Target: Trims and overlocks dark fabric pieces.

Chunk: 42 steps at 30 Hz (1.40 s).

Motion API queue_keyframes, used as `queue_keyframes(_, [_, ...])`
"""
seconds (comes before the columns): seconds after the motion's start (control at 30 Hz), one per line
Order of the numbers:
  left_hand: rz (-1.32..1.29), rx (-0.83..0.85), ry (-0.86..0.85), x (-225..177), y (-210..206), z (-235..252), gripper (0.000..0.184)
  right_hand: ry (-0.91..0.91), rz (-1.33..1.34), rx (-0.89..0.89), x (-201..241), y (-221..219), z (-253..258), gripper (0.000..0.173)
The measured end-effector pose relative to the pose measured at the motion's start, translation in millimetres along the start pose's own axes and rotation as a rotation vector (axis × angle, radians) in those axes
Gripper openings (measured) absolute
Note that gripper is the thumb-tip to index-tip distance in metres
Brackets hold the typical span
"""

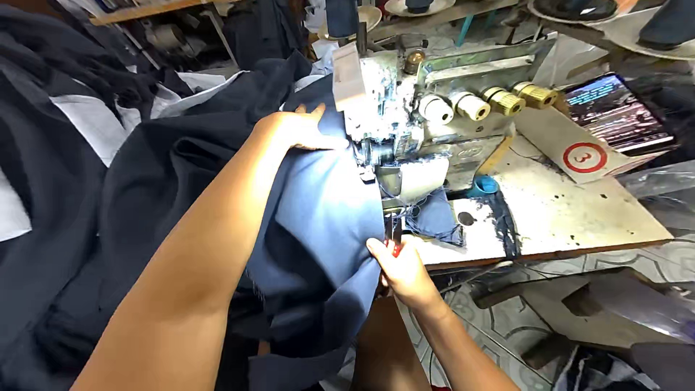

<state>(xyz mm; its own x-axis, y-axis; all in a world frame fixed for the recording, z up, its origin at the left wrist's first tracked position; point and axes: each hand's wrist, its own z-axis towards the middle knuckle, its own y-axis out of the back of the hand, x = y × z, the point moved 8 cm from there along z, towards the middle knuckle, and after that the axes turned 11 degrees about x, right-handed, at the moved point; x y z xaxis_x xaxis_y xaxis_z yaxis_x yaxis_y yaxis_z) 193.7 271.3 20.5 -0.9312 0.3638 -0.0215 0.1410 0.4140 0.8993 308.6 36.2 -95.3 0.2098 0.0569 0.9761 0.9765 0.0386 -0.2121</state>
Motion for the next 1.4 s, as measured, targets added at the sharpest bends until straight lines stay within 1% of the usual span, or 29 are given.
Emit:
queue_keyframes(0.1, [-0.096,-0.086,-0.023,2.4,6.6,14.3,0.104,0.051,0.032,-0.044,6.3,0.5,16.6,0.025])
queue_keyframes(0.2, [-0.133,-0.301,0.050,-0.3,12.2,0.0,0.092,0.157,-0.007,-0.133,10.6,2.1,25.8,0.029])
queue_keyframes(0.23, [-0.114,-0.401,0.032,-4.3,14.5,-9.7,0.084,0.183,-0.024,-0.164,11.5,1.9,27.4,0.030])
queue_keyframes(0.3, [-0.043,-0.565,-0.063,-17.0,17.4,-34.0,0.063,0.218,-0.039,-0.198,12.3,1.6,28.2,0.029])
queue_keyframes(0.37, [-0.038,-0.727,-0.218,-35.2,12.7,-80.3,0.035,0.239,-0.002,-0.178,8.8,1.2,20.0,0.022])
queue_keyframes(0.4, [-0.061,-0.806,-0.311,-45.0,2.2,-111.1,0.026,0.252,0.024,-0.148,4.8,-0.3,9.7,0.018])
queue_keyframes(0.43, [-0.099,-0.838,-0.418,-56.0,-16.4,-143.6,0.025,0.260,0.045,-0.116,-1.4,-2.4,-3.6,0.016])
queue_keyframes(0.47, [-0.146,-0.791,-0.505,-66.7,-44.6,-173.9,0.030,0.246,0.069,-0.094,-11.4,-5.6,-18.9,0.017])
queue_keyframes(0.5, [-0.198,-0.705,-0.548,-75.1,-81.7,-199.9,0.040,0.208,0.115,-0.079,-25.2,-10.1,-35.8,0.020])
queue_keyframes(0.57, [-0.295,-0.588,-0.532,-79.8,-167.0,-233.9,0.062,0.107,0.255,-0.054,-60.9,-21.0,-70.5,0.026])
queue_keyframes(0.63, [-0.394,-0.592,-0.464,-68.4,-245.1,-249.4,0.076,0.024,0.371,-0.035,-99.3,-29.1,-97.1,0.026])
queue_keyframes(0.7, [-0.482,-0.605,-0.410,-52.3,-303.6,-256.2,0.087,-0.035,0.412,-0.017,-121.8,-33.6,-114.9,0.020])
queue_keyframes(0.73, [-0.528,-0.610,-0.397,-46.7,-322.3,-260.0,0.089,-0.051,0.403,-0.003,-126.1,-35.0,-121.9,0.017])
queue_keyframes(0.77, [-0.571,-0.599,-0.398,-44.3,-334.6,-264.6,0.086,-0.052,0.378,0.009,-127.5,-35.9,-127.9,0.015])
queue_keyframes(0.8, [-0.608,-0.585,-0.411,-44.3,-340.8,-269.7,0.075,-0.042,0.344,0.029,-127.1,-36.4,-132.7,0.014])
queue_keyframes(0.87, [-0.645,-0.558,-0.440,-44.5,-337.3,-278.0,0.036,0.000,0.294,0.072,-123.1,-37.4,-139.1,0.012])
queue_keyframes(0.9, [-0.646,-0.527,-0.438,-42.1,-330.5,-282.4,0.022,0.006,0.276,0.080,-121.2,-37.0,-142.9,0.011])
queue_keyframes(0.93, [-0.646,-0.503,-0.427,-37.0,-319.0,-289.0,0.018,-0.005,0.246,0.082,-119.7,-35.1,-147.2,0.012])
queue_keyframes(0.97, [-0.647,-0.500,-0.398,-27.3,-301.5,-298.7,0.018,-0.020,0.203,0.082,-119.1,-31.5,-150.8,0.011])
queue_keyframes(1.03, [-0.614,-0.572,-0.310,4.7,-252.5,-332.4,0.021,-0.060,0.070,0.099,-124.7,-21.4,-158.3,0.004])
queue_keyframes(1.07, [-0.579,-0.628,-0.266,25.6,-227.8,-356.4,0.025,-0.081,-0.006,0.121,-130.6,-17.5,-164.8,0.003])
queue_keyframes(1.1, [-0.556,-0.666,-0.251,49.2,-207.5,-382.8,0.028,-0.102,-0.067,0.165,-136.4,-16.2,-173.6,0.009])
queue_keyframes(1.17, [-0.591,-0.636,-0.291,99.5,-189.2,-431.6,0.020,-0.121,-0.078,0.273,-139.8,-22.1,-193.3,0.010])
queue_keyframes(1.2, [-0.618,-0.585,-0.292,116.2,-189.0,-453.6,0.024,-0.122,-0.046,0.305,-137.9,-26.3,-202.6,0.007])
queue_keyframes(1.23, [-0.617,-0.543,-0.285,118.3,-189.5,-471.3,0.029,-0.124,-0.016,0.310,-135.1,-29.6,-210.6,0.005])
queue_keyframes(1.27, [-0.576,-0.488,-0.302,106.9,-190.9,-482.3,0.030,-0.126,0.013,0.287,-132.1,-31.6,-217.3,0.005])
queue_keyframes(1.3, [-0.499,-0.407,-0.352,80.4,-191.7,-485.4,0.026,-0.130,0.058,0.259,-128.3,-33.9,-223.7,0.006])
queue_keyframes(1.33, [-0.452,-0.321,-0.449,41.7,-193.0,-481.4,0.020,-0.125,0.117,0.259,-123.0,-37.9,-230.5,0.007])
queue_keyframes(1.4, [-0.438,-0.096,-0.703,-34.5,-207.2,-464.1,0.016,-0.092,0.254,0.338,-108.4,-51.1,-244.0,0.009])
